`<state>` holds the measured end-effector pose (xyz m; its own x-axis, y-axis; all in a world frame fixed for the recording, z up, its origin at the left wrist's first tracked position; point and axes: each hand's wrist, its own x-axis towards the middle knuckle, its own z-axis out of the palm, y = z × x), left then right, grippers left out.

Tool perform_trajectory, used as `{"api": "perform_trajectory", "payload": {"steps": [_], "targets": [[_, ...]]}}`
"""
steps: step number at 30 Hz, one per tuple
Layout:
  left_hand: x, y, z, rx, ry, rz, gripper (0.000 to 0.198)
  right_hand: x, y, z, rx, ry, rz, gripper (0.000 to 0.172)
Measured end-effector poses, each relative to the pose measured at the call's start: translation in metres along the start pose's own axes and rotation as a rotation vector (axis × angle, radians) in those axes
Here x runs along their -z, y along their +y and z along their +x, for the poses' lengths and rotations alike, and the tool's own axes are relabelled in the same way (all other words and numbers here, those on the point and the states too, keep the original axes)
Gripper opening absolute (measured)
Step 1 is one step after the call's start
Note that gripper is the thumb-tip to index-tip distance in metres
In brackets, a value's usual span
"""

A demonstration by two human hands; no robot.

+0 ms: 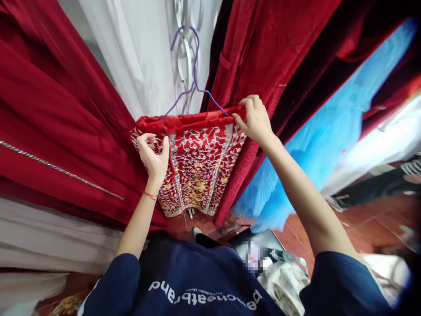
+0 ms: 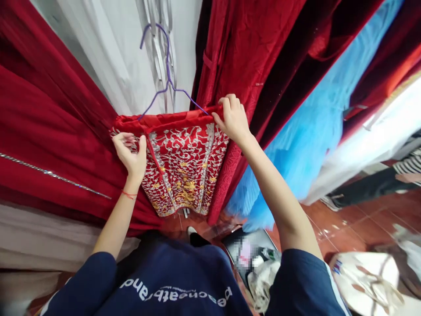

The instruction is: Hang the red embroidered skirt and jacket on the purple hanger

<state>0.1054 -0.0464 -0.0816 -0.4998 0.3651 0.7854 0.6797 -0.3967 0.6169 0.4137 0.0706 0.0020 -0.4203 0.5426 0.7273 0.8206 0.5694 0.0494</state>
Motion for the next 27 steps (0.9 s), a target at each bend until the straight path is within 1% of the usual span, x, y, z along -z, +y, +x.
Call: {"api": "perform_trajectory", "payload": {"steps": [3,4,6,9,11,13,15,16,19,21,24,27], "targets": [[-0.012,-0.010,-0.019,0.196,-0.172,-0.230,0.049,0.006,-0.025,-0.016,-0.071,0.028,-0.050,0.040],[-0.016,-0.012,-0.021,0.242,-0.225,-0.309,0.050,0.009,-0.034,-0.022,-0.064,0.009,-0.048,0.037],[-0.021,-0.013,-0.022,0.303,-0.317,-0.439,0.056,0.014,-0.057,-0.030,-0.008,-0.081,-0.009,0.030],[-0.021,-0.010,-0.020,0.355,-0.393,-0.561,0.058,0.019,-0.098,-0.037,0.068,-0.255,0.111,0.024],[-0.017,-0.005,-0.019,0.387,-0.422,-0.618,0.055,0.016,-0.127,-0.038,0.067,-0.336,0.207,0.026],[-0.013,0.000,-0.021,0.414,-0.481,-0.663,0.052,0.009,-0.154,-0.035,0.028,-0.358,0.310,0.031],[-0.009,0.004,-0.025,0.416,-0.528,-0.691,0.049,-0.001,-0.177,-0.031,-0.043,-0.333,0.419,0.036],[-0.007,0.006,-0.027,0.409,-0.529,-0.694,0.047,-0.007,-0.185,-0.028,-0.093,-0.312,0.464,0.039],[-0.001,0.008,-0.033,0.376,-0.470,-0.651,0.042,-0.019,-0.200,-0.021,-0.240,-0.252,0.514,0.046],[0.004,0.008,-0.036,0.344,-0.459,-0.609,0.038,-0.024,-0.202,-0.018,-0.275,-0.211,0.505,0.045],[0.008,0.008,-0.040,0.300,-0.510,-0.596,0.034,-0.028,-0.200,-0.016,-0.208,-0.224,0.539,0.036],[0.007,0.008,-0.041,0.284,-0.543,-0.580,0.032,-0.030,-0.201,-0.016,-0.151,-0.255,0.574,0.027]]}}
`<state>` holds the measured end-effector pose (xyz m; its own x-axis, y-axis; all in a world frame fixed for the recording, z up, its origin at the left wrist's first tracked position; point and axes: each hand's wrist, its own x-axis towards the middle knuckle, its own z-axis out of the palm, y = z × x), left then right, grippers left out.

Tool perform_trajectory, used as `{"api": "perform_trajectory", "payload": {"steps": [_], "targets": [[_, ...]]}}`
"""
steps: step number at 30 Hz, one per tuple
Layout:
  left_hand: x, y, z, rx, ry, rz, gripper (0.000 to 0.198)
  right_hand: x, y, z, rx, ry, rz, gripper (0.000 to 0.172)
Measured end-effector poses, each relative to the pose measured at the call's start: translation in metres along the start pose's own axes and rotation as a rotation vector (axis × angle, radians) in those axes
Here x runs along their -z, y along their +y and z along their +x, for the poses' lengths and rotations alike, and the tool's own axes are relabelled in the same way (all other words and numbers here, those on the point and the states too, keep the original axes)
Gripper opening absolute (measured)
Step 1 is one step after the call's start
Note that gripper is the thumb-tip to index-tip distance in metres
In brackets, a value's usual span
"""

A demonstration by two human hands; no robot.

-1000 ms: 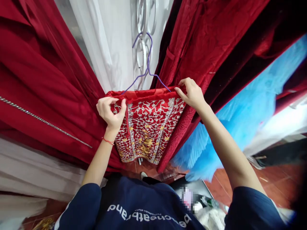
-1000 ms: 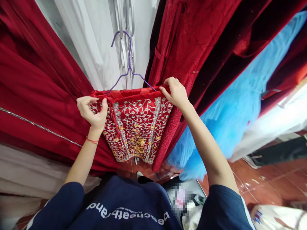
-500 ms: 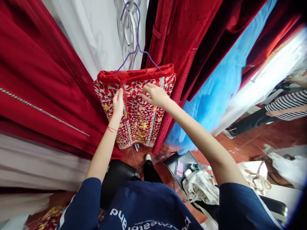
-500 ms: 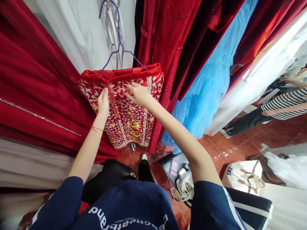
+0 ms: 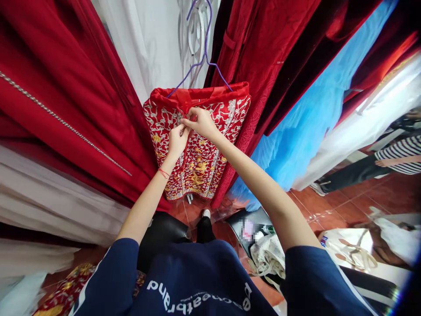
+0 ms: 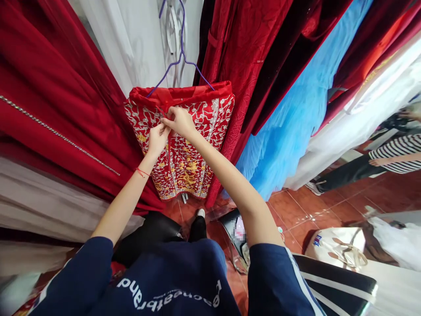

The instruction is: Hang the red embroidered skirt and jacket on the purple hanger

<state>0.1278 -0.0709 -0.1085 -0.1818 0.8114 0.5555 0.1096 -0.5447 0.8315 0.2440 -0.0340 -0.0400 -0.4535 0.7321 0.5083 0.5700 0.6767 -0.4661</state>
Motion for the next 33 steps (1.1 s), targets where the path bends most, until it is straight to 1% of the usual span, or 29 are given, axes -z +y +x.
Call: {"api": "perform_trajectory", "payload": {"steps": [2,4,5,7,9,10,11,14,17,19,22,23,24,26,29,31,33], "targets": [[-0.001,-0.001,0.002,-0.007,-0.011,0.012,0.033,0.000,-0.003,-0.001,-0.013,0.026,-0.013,0.019],[-0.001,-0.003,0.006,0.002,-0.009,-0.004,0.037,0.003,-0.008,-0.002,-0.032,0.036,-0.025,0.015],[0.000,-0.005,0.008,0.027,0.006,-0.025,0.039,0.004,-0.011,-0.002,-0.034,0.027,-0.024,0.015],[0.005,-0.007,0.014,0.121,0.050,-0.078,0.043,0.007,-0.015,-0.002,-0.029,0.003,0.003,0.016],[0.012,-0.007,0.019,0.211,0.076,-0.127,0.042,0.006,-0.019,-0.003,-0.026,-0.004,0.066,0.018],[0.016,-0.006,0.022,0.227,0.074,-0.144,0.041,0.004,-0.020,-0.003,-0.034,0.004,0.113,0.020],[0.019,-0.004,0.024,0.219,0.058,-0.156,0.039,0.000,-0.020,-0.004,-0.048,0.016,0.170,0.023],[0.025,0.004,0.028,0.125,-0.019,-0.184,0.036,-0.015,-0.018,-0.007,-0.099,0.046,0.365,0.030],[0.025,0.007,0.028,0.082,-0.050,-0.229,0.031,-0.022,-0.013,-0.009,-0.120,0.028,0.501,0.031],[0.025,0.007,0.030,0.100,-0.026,-0.247,0.027,-0.015,-0.007,-0.009,-0.130,0.022,0.515,0.029],[0.029,0.006,0.033,0.138,0.030,-0.250,0.025,0.004,0.001,-0.010,-0.146,-0.007,0.526,0.028],[0.032,0.006,0.033,0.136,0.033,-0.248,0.026,0.010,0.003,-0.011,-0.150,-0.030,0.549,0.029],[0.035,0.007,0.032,0.127,0.018,-0.241,0.027,0.014,0.005,-0.012,-0.154,-0.059,0.580,0.029],[0.041,0.006,0.026,0.103,-0.060,-0.195,0.031,0.014,0.009,-0.017,-0.173,-0.119,0.661,0.031],[0.046,-0.004,0.008,0.113,-0.192,-0.106,0.036,-0.001,0.011,-0.028,-0.198,-0.174,0.790,0.034],[0.047,-0.014,-0.006,0.138,-0.219,-0.066,0.036,-0.015,0.010,-0.036,-0.156,-0.166,0.818,0.035],[0.045,-0.025,-0.019,0.153,-0.197,-0.035,0.035,-0.025,0.008,-0.042,-0.061,-0.113,0.772,0.034]]}}
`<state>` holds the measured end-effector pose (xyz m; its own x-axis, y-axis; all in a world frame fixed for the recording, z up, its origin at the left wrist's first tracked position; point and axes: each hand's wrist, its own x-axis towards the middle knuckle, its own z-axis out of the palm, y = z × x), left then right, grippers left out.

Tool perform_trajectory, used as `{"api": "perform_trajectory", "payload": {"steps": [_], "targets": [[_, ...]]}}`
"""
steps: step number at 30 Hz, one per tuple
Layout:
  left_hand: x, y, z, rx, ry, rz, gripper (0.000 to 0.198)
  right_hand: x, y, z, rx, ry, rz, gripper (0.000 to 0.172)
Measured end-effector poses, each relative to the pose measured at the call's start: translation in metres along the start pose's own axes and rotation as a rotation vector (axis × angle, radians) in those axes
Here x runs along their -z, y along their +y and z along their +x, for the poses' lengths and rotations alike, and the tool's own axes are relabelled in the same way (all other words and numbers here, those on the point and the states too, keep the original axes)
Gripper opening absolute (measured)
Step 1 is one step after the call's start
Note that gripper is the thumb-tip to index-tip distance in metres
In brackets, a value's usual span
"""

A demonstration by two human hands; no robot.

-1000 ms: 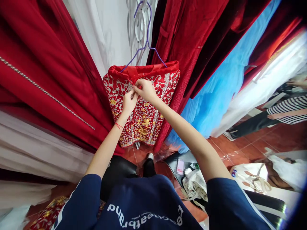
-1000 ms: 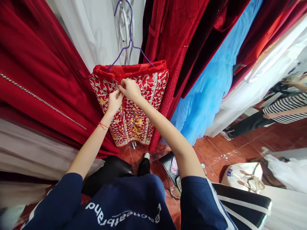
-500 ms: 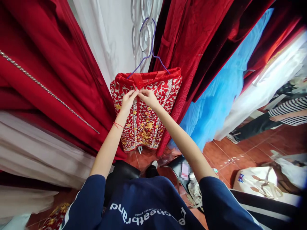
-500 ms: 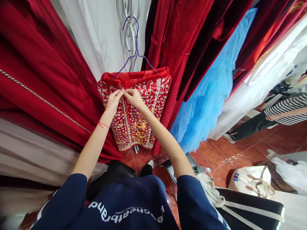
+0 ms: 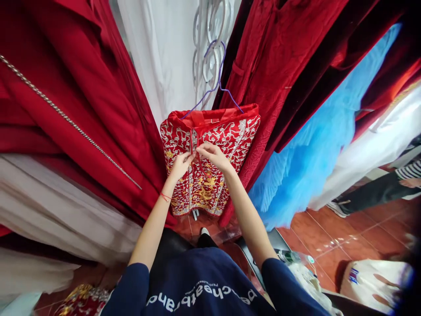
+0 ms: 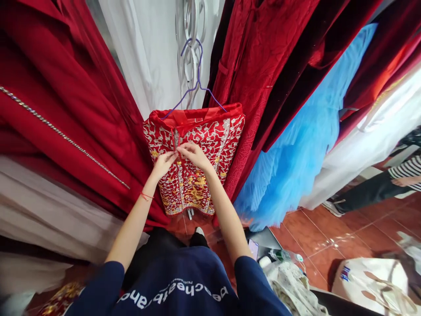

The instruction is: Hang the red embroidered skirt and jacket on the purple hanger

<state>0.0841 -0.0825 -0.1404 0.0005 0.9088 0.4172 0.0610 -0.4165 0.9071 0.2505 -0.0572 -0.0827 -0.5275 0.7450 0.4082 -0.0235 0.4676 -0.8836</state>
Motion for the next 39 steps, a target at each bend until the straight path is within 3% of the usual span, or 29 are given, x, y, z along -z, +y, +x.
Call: {"api": "perform_trajectory", "payload": {"steps": [2,6,12,18,21,25,27,29,31,34,36,39], "targets": [[-0.006,-0.009,-0.009,0.006,0.031,0.008,0.033,-0.006,0.003,-0.001,0.074,0.020,-0.027,0.033],[-0.019,-0.014,-0.022,0.043,0.089,-0.040,0.029,-0.012,0.007,0.004,0.039,0.044,0.125,0.031],[-0.022,0.003,-0.023,0.102,0.397,-0.126,0.038,-0.025,0.015,0.000,0.123,0.260,-0.035,0.024],[-0.023,0.034,0.007,-0.020,0.311,-0.112,0.032,-0.041,0.019,-0.016,0.174,0.413,-0.285,0.020],[-0.026,0.041,0.020,-0.012,0.330,-0.075,0.026,-0.047,0.017,-0.023,0.198,0.424,-0.342,0.020],[-0.031,0.042,0.030,0.026,0.352,-0.262,0.030,-0.058,0.016,-0.037,0.231,0.370,-0.376,0.019],[-0.033,0.042,0.032,0.062,0.369,-0.364,0.032,-0.060,0.016,-0.044,0.194,0.429,-0.367,0.026],[-0.032,0.041,0.034,0.073,0.390,-0.417,0.033,-0.053,0.014,-0.049,0.098,0.575,-0.363,0.033],[-0.031,0.037,0.034,0.047,0.399,-0.424,0.033,-0.036,0.008,-0.050,-0.017,0.639,-0.418,0.026],[-0.030,0.028,0.034,-0.006,0.383,-0.365,0.033,-0.004,-0.012,-0.044,-0.089,0.395,-0.444,0.024],[-0.032,0.024,0.035,-0.023,0.373,-0.299,0.031,0.011,-0.027,-0.034,-0.056,0.223,-0.272,0.028],[-0.035,0.021,0.037,-0.064,0.357,-0.180,0.028,0.014,-0.043,-0.013,0.013,0.159,0.053,0.033]]}}
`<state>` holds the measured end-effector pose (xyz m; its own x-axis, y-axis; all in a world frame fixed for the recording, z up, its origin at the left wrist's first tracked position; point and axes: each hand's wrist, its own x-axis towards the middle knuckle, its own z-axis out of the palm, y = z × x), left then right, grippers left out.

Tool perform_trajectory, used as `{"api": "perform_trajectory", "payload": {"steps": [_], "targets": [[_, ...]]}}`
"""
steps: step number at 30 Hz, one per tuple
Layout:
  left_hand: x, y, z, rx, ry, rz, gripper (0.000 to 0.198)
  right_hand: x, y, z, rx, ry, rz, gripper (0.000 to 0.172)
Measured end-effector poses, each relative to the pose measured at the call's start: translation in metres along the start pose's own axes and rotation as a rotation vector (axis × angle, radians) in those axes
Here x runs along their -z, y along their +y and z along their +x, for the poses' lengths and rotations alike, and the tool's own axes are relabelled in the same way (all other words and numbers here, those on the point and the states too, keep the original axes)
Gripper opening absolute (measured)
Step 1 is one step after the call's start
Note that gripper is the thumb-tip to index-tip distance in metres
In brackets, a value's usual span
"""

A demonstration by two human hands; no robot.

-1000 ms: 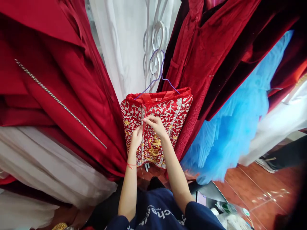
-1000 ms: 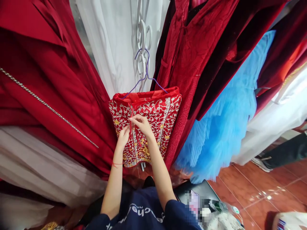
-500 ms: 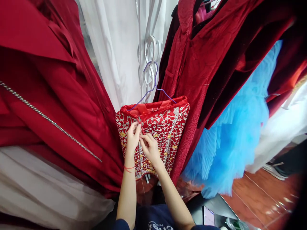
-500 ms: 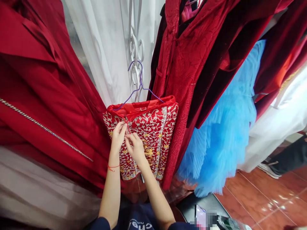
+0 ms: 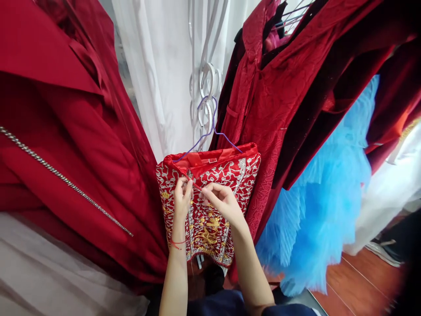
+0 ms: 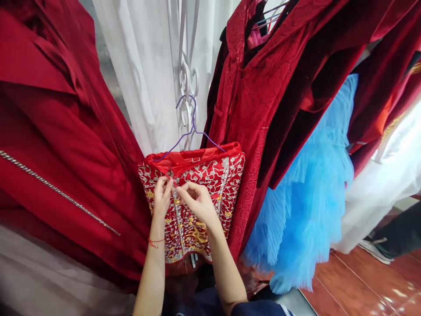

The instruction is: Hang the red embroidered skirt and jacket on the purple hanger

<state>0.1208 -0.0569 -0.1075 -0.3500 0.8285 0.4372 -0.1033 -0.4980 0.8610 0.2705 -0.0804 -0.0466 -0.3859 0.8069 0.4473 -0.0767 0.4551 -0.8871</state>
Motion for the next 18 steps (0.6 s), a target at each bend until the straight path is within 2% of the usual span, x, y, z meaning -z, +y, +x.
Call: {"api": "perform_trajectory", "payload": {"steps": [3,5,8,12,18], "targets": [[-0.002,-0.001,0.000,-0.085,-0.028,0.044,0.029,-0.012,-0.005,0.021,0.050,0.086,0.152,0.034],[-0.003,-0.004,-0.001,-0.088,-0.004,0.003,0.032,-0.018,-0.004,0.033,0.052,0.119,0.176,0.031],[-0.006,-0.008,-0.003,0.008,0.119,-0.103,0.041,-0.022,-0.001,0.048,0.017,0.059,0.155,0.030],[-0.010,-0.006,-0.004,0.098,0.222,-0.186,0.037,-0.024,0.003,0.061,0.006,0.001,0.059,0.032],[-0.009,-0.001,-0.001,0.069,0.167,-0.196,0.035,-0.030,0.007,0.056,0.061,0.010,-0.050,0.025]]}}
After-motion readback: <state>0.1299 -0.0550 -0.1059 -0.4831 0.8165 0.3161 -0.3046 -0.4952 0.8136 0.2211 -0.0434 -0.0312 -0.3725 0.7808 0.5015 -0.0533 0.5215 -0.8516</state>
